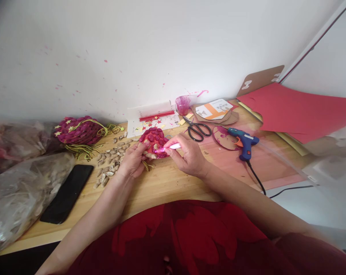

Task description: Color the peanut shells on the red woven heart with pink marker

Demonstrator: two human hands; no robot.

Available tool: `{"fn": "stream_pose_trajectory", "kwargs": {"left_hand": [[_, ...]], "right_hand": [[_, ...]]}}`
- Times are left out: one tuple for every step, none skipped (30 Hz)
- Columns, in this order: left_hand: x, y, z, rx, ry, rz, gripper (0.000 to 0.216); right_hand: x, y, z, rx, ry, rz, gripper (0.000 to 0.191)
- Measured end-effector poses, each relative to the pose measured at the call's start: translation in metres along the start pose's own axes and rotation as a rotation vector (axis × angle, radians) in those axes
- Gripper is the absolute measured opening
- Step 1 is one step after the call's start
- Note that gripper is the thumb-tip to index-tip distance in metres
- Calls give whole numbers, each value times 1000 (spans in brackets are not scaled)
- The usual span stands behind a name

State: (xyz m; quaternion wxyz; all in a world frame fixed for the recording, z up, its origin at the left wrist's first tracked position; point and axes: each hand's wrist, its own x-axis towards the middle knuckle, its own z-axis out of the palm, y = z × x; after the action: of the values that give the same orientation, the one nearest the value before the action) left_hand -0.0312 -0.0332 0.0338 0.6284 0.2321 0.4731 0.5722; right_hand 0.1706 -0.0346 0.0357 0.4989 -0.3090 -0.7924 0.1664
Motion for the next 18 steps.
{"fn": "stream_pose_trajectory", "kwargs": {"left_hand": [[0, 0, 0, 2, 2, -3, 47], [0, 0, 0, 3, 3, -4, 48], [0, 0, 0, 3, 4, -4, 49], [0, 0, 0, 2, 4, -4, 50], [-1, 0, 0, 2, 2, -4, 50], [-1, 0, 0, 2, 2, -5, 49], [-1, 0, 0, 4, 6, -10, 48], [-1, 0, 0, 7, 11, -17, 47], [-1, 0, 0, 10, 15, -25, 45], [-1, 0, 1, 13, 18, -35, 44], [-1, 0, 1, 15, 18, -45, 44], [0, 0, 1, 16, 19, -51, 44], [0, 0, 0, 17, 20, -53, 45], [0, 0, 0, 17, 22, -49, 46], [0, 0, 0, 16, 23, -40, 47], [0, -1, 0, 15, 21, -27, 47], [0, -1, 0, 11, 15, -9, 46], [0, -2, 0, 9, 5, 13, 45]], "right_hand": [[0, 0, 0, -7, 2, 8, 1], [0, 1, 0, -13, 6, 19, 1], [0, 1, 0, -16, 9, 27, 1], [0, 1, 0, -17, 13, 30, 1], [0, 1, 0, -13, 14, 25, 1], [0, 0, 0, -8, 13, 16, 2], [0, 0, 0, -5, 8, 7, 2], [0, -1, 1, -5, 5, 0, 2], [0, -1, 1, -7, 3, -3, 2], [0, -2, 1, -10, 2, -2, 2], [0, -2, 1, -14, 1, 0, 2], [0, -1, 1, -18, 1, 3, 1], [-1, -1, 0, -21, 2, 5, 2], [-1, -1, 0, -21, 3, 7, 2], [-1, -1, 0, -18, 5, 7, 2], [-1, -1, 0, -12, 7, 5, 3], [-1, -1, 0, -6, 8, -5, 3], [0, -2, 1, -2, 4, -19, 4]]}}
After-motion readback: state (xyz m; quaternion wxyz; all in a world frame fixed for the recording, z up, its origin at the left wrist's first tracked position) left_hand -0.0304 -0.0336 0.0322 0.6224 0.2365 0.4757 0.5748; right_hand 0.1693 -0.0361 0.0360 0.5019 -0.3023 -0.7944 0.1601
